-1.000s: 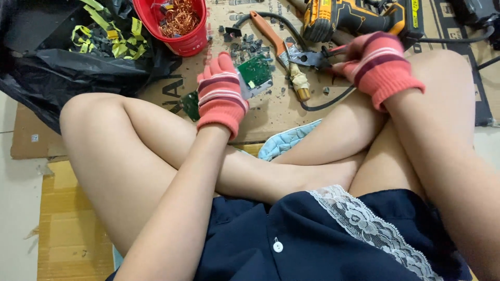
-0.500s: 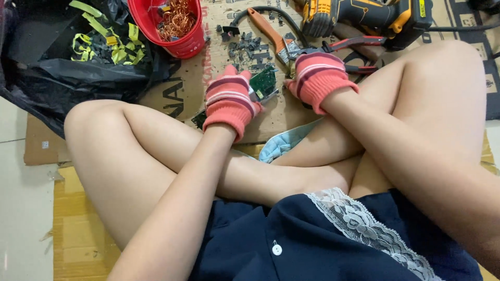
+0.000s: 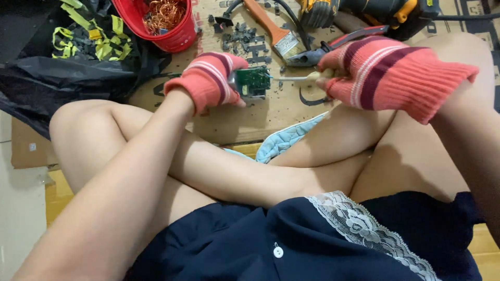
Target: The person sits on the floor and uses a screwdriver to remove screws from a small green circuit board. They then use a knife to pry off a component and place the removed parts into a black plastic bag.
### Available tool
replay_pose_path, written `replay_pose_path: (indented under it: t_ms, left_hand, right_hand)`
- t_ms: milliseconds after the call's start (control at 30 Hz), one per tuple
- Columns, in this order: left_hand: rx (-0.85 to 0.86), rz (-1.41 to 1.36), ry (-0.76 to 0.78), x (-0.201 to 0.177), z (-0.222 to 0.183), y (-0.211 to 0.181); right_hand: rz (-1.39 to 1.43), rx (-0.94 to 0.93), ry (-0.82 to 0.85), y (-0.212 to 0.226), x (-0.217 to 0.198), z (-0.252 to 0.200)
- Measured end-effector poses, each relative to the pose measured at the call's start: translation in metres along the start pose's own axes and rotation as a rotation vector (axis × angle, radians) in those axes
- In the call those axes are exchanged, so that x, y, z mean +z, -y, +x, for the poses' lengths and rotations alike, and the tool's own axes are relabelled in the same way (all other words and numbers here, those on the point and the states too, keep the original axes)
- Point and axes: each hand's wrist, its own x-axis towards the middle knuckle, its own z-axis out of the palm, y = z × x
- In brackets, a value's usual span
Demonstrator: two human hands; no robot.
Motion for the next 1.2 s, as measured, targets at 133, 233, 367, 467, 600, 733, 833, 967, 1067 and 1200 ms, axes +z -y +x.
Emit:
replay_pose_path:
  t_ms: [133,233,367,467,600,733,833,967,1067,1200]
  left_hand:
    - [-0.060,-0.170,-0.002,-0.012,-0.007,0.002]
    - [-0.063,-0.125,-0.012,-0.006,0.005,0.008]
    - [-0.026,0.065,0.072,-0.001,0.023,-0.003]
    - [-0.072,0.025,0.116,-0.012,0.021,-0.007]
    - [-0.086,0.043,0.174,-0.013,0.034,-0.002]
    - [-0.090,0.079,0.221,-0.013,0.039,-0.002]
    - [-0.051,0.073,0.178,-0.004,0.043,0.007]
    - [-0.037,0.079,0.168,0.004,0.048,0.014]
    - [-0.043,0.090,0.174,0.007,0.050,0.014]
    - [-0.046,0.088,0.189,0.003,0.046,0.011]
  right_hand:
    - [0.184,0.089,0.055,0.016,0.009,0.009]
    - [0.164,0.037,-0.067,0.002,0.040,0.041]
    - [0.190,0.009,-0.075,-0.008,0.056,0.055]
    - [0.219,-0.063,-0.117,-0.019,0.064,0.070]
    - [0.290,-0.108,-0.108,-0.022,0.068,0.072]
    - [0.292,-0.025,0.010,-0.017,0.054,0.077]
    - [0.334,0.053,0.105,-0.014,0.048,0.078]
    - [0.300,0.053,0.110,-0.015,0.049,0.071]
    - [0.266,0.031,0.076,-0.018,0.058,0.072]
    - [0.177,-0.007,0.089,-0.017,0.059,0.078]
